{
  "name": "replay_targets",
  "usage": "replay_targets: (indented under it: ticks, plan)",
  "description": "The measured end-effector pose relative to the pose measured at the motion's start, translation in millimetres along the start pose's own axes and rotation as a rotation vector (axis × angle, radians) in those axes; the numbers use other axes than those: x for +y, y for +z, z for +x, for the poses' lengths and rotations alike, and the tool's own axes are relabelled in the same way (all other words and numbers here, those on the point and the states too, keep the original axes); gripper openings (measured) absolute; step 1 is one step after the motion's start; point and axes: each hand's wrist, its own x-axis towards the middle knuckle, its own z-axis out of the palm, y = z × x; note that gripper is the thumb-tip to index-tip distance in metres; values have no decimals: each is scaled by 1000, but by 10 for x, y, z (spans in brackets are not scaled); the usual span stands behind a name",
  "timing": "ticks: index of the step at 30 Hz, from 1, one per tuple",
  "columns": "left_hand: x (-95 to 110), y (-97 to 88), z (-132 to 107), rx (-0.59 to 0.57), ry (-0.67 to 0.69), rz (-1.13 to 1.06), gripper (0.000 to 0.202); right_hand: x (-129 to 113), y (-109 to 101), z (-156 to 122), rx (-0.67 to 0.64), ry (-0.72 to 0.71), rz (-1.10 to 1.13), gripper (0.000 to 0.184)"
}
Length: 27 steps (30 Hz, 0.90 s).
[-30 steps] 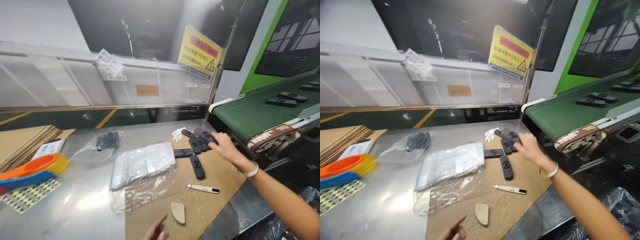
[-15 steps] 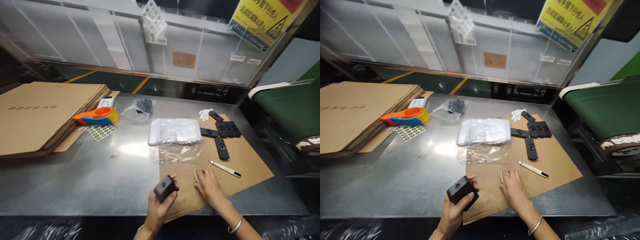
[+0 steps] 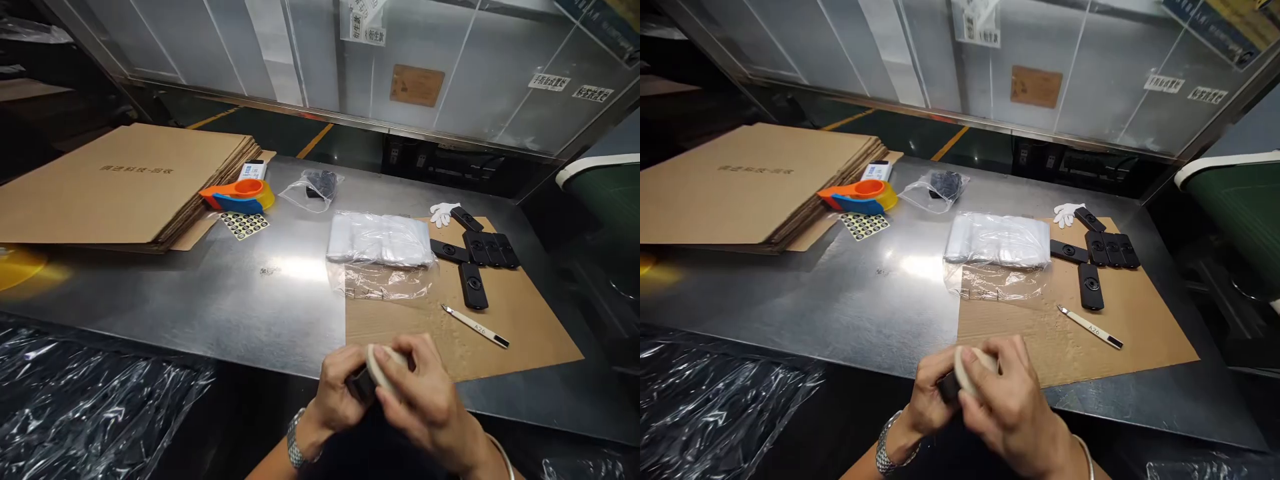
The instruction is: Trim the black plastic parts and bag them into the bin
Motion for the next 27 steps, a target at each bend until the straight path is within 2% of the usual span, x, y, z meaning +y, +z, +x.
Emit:
replay_targets:
  ticks: [2, 4, 6, 10, 13, 17, 21, 24, 27]
  plan:
    - [-3, -9, -25, -14, 0, 1, 17, 21, 71, -45, 25, 21, -10, 57]
    - [-10, -15, -37, -7, 8, 12, 20, 11, 115, -82, 77, -55, 3, 60]
    - [-13, -12, -42, -1, 19, 18, 22, -13, 113, -93, 71, -94, 15, 62]
    - [5, 15, -50, -47, 22, 15, 19, -25, 28, -71, 9, 33, 12, 59]
    - [19, 31, -63, -6, 48, 15, 17, -16, 7, -73, 20, -41, 32, 62]
    - [27, 19, -77, -40, 22, 14, 21, -26, 25, -98, 26, 56, 53, 58]
    - [51, 15, -75, -20, 4, -4, 26, -19, 23, -124, 64, 6, 76, 61]
    - [83, 37, -92, -60, -47, -125, 32, 55, 45, -143, 65, 181, 249, 51]
    - [96, 78, -113, -2, -131, -348, 62, 124, 158, -167, 73, 385, 555, 38]
